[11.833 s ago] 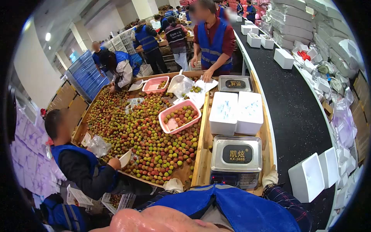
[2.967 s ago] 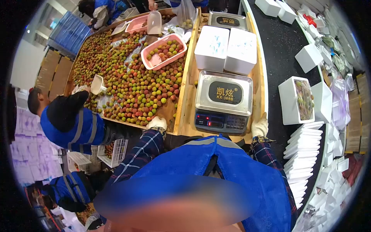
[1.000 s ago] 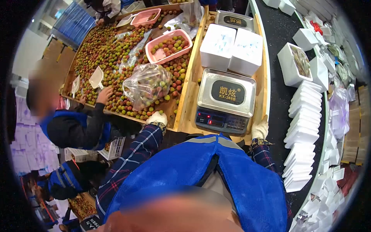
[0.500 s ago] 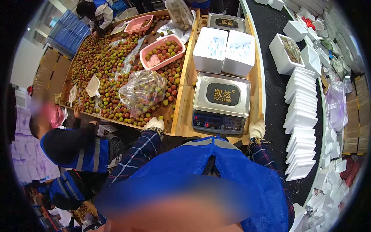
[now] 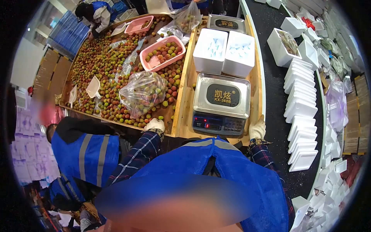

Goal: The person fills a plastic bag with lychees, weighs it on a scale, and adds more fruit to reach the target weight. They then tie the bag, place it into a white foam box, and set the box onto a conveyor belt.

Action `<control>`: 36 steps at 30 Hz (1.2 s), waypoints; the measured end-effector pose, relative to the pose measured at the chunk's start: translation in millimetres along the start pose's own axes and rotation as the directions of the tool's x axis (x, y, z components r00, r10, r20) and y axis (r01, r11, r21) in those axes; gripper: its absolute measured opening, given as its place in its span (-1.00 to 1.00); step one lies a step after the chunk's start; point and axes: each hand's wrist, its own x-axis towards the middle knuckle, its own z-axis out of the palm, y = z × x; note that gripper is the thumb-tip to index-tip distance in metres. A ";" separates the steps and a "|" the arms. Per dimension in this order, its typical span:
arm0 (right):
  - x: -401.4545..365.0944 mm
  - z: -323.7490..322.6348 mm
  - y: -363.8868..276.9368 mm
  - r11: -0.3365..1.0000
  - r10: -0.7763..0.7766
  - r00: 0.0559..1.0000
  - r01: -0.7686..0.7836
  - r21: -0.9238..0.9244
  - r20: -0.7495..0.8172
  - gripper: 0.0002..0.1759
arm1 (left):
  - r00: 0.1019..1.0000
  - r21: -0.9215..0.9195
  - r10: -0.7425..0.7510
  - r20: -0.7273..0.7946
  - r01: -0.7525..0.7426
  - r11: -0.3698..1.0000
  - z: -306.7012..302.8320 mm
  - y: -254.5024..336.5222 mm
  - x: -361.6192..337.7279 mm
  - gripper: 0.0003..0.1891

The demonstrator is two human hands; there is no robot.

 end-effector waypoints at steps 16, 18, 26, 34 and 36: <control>-3.0 26.8 14.7 1.000 -0.020 0.998 0.019 -0.011 -0.058 -0.15 | 0.999 0.005 0.027 -0.031 -0.027 1.000 22.9 -7.3 11.3 -0.45; -2.8 28.6 15.6 1.000 -0.012 0.999 0.010 -0.026 -0.047 -0.14 | 0.999 0.010 0.026 -0.028 -0.026 1.000 25.6 -8.2 14.6 -0.45; -3.5 18.9 11.7 1.000 -0.005 1.000 0.005 -0.003 -0.017 -0.10 | 1.000 0.014 0.021 -0.021 -0.020 1.000 18.0 -5.0 8.1 -0.44; -6.3 34.5 23.7 0.999 -0.042 0.995 0.041 -0.010 -0.091 -0.11 | 0.999 0.016 0.032 -0.041 -0.032 0.999 24.2 -8.8 5.9 -0.44; -4.1 37.5 26.6 0.999 -0.053 0.993 0.051 -0.018 -0.103 -0.12 | 0.998 0.012 0.037 -0.043 -0.037 0.999 23.8 -8.8 6.4 -0.44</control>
